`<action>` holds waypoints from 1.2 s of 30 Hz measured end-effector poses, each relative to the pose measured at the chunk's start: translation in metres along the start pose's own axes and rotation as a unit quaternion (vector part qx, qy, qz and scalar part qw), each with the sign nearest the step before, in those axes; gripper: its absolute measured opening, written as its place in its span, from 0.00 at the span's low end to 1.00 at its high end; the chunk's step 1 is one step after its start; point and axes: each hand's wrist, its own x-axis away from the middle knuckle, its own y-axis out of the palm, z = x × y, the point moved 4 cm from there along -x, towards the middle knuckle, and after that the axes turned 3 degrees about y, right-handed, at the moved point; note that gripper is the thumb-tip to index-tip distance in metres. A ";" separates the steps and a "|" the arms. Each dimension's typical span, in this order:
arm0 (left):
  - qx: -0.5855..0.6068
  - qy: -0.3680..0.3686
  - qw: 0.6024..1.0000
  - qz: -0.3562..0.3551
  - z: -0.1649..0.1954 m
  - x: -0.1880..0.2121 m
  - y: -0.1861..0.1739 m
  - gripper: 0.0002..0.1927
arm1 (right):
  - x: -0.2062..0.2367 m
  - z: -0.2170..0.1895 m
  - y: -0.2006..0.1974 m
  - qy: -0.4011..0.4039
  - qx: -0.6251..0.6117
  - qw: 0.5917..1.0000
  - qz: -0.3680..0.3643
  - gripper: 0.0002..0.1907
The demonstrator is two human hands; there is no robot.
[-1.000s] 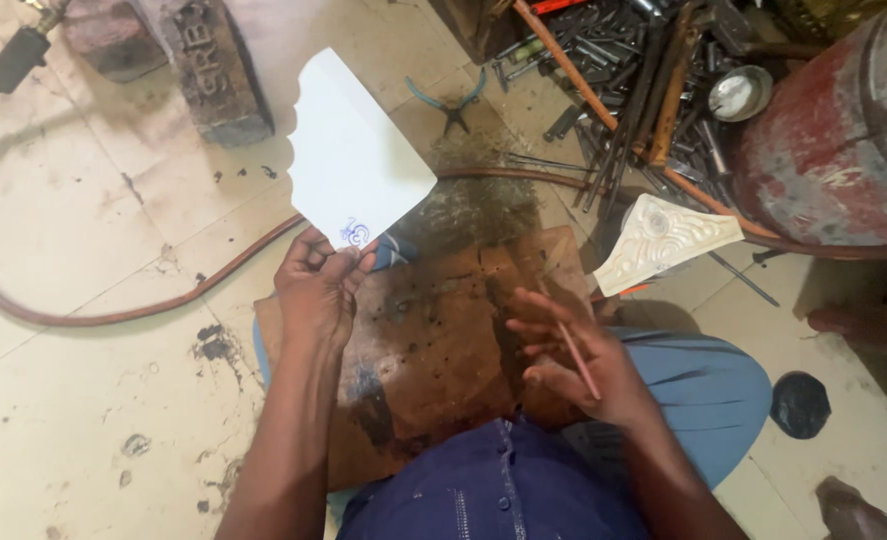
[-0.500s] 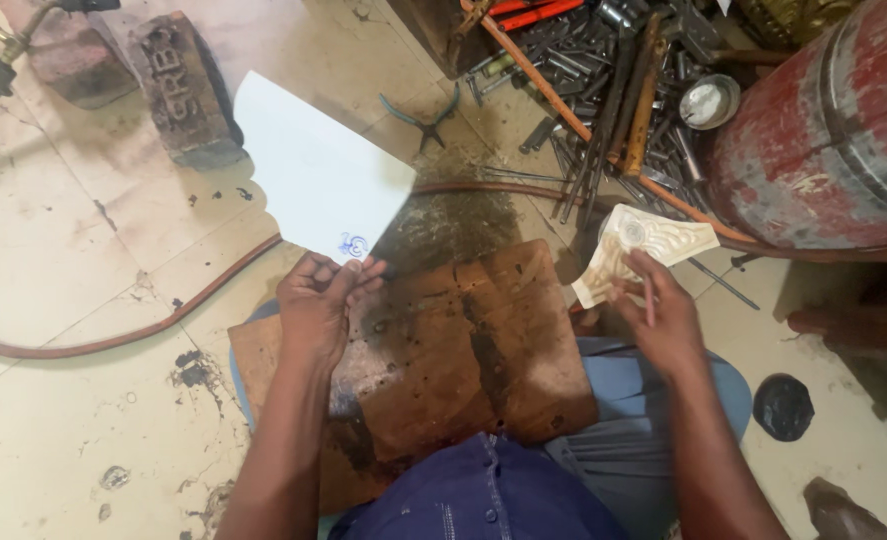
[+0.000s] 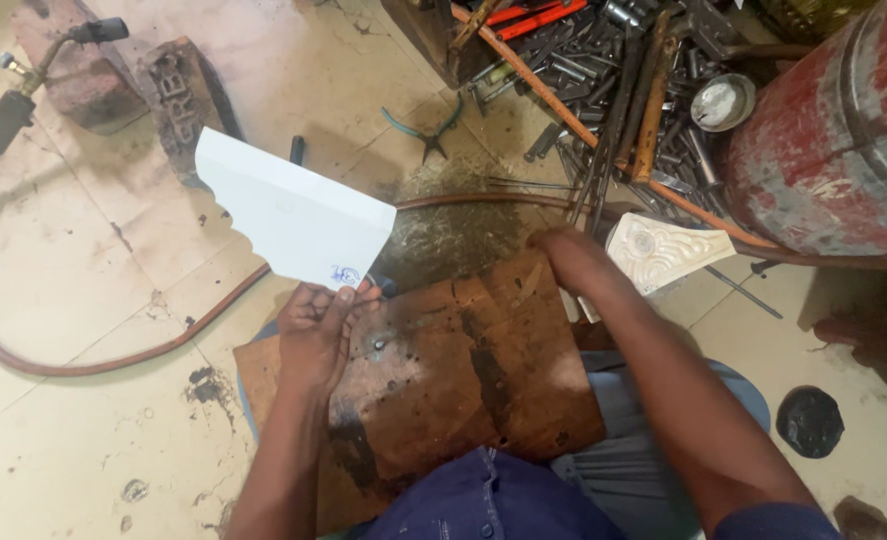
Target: The person sits on the workshop floor and traces a pattern onto a white sheet with a pencil, then cuts the paper pattern with scissors. They hold the white sheet on their lap and cut along the marked line with hand snips, trimming the edge piece by piece.
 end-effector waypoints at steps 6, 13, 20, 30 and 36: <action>-0.249 0.023 0.967 0.047 -0.011 0.006 -0.010 0.08 | -0.036 0.005 0.027 -0.041 -0.074 0.996 -0.042 0.16; -0.459 0.117 0.879 0.052 -0.010 -0.010 -0.046 0.02 | -0.133 0.001 -0.026 0.163 -0.197 0.961 -0.107 0.21; -0.370 0.315 0.874 -0.013 -0.011 -0.042 -0.063 0.12 | -0.275 -0.015 -0.086 0.249 -0.612 0.712 0.238 0.18; -0.356 0.219 0.908 -0.035 -0.019 -0.084 -0.089 0.11 | -0.369 -0.034 -0.087 0.280 -0.736 0.562 0.254 0.10; -0.350 0.210 0.913 -0.032 -0.007 -0.080 -0.083 0.10 | -0.310 -0.002 -0.117 0.286 -0.691 0.620 0.235 0.05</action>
